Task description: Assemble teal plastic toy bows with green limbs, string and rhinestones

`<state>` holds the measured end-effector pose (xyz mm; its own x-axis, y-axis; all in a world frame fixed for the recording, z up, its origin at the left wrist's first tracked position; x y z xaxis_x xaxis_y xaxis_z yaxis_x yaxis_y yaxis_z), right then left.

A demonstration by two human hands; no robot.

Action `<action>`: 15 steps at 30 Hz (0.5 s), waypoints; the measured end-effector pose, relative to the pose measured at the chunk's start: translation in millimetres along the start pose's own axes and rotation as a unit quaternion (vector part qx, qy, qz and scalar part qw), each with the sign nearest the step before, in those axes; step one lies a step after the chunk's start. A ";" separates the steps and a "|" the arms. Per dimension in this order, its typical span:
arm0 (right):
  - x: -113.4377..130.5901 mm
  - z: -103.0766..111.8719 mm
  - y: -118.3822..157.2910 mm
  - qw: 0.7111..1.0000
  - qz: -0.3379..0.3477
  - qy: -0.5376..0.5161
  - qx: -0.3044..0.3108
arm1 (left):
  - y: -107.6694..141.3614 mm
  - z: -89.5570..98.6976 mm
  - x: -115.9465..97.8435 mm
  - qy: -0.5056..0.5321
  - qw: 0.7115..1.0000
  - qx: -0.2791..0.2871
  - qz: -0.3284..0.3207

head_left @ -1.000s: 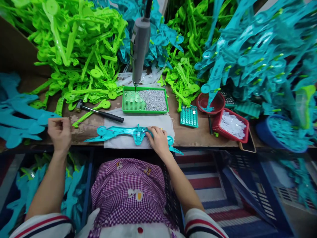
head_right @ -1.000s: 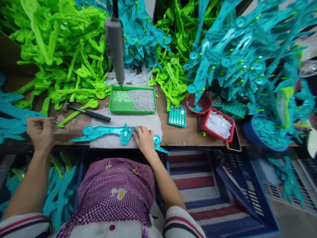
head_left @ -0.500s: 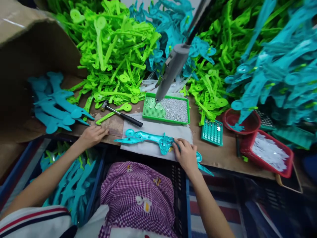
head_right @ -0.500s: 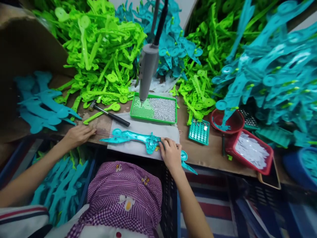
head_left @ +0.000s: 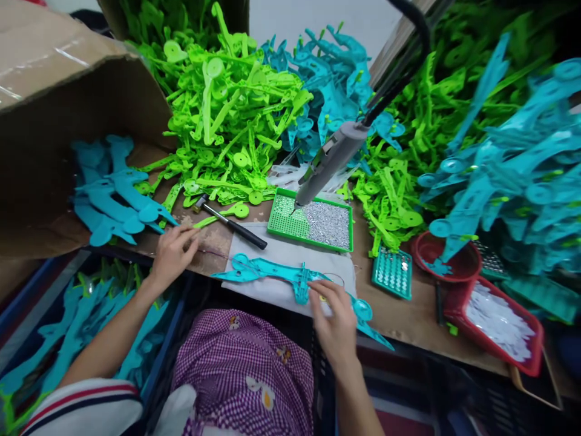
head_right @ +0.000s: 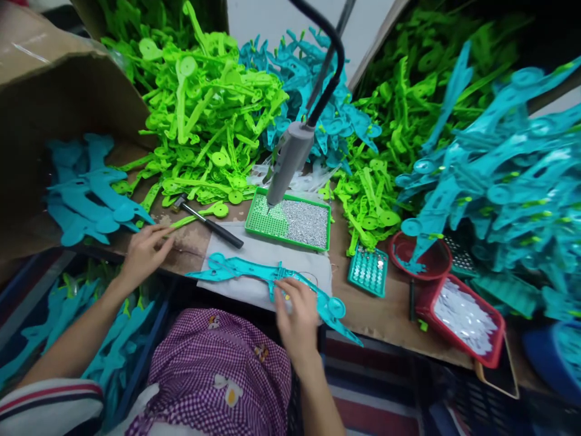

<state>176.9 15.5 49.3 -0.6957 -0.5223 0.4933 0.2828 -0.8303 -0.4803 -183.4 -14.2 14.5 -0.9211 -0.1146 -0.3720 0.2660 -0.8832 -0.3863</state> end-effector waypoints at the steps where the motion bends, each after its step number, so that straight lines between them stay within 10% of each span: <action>1: 21.7 -20.2 -9.9 0.998 0.047 -0.010 0.041 | -5.7 -1.6 2.9 -0.019 1.000 0.000 0.005; 7: 61.7 -141.7 -73.1 0.956 0.102 0.110 0.252 | -23.0 -26.3 17.9 -0.038 0.997 0.070 -0.012; 15: 65.8 -132.9 -115.9 0.971 0.114 0.109 0.180 | 2.4 20.2 21.5 -0.068 0.994 0.067 -0.050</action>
<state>10.6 103.2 41.0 -0.7005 -0.6789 0.2201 0.6308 -0.7332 -0.2540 -208.3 -28.1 22.7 -0.9733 -0.0745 -0.2170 0.1384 -0.9451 -0.2961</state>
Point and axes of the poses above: each hand's wrist, its own y-axis away from the middle knuckle, its own z-axis out of the back of the hand, x = y × z, the point moved 7 cm from there along -y, towards the middle knuckle, and after that the axes turned 6 degrees about -x, right-handed, at the moved point
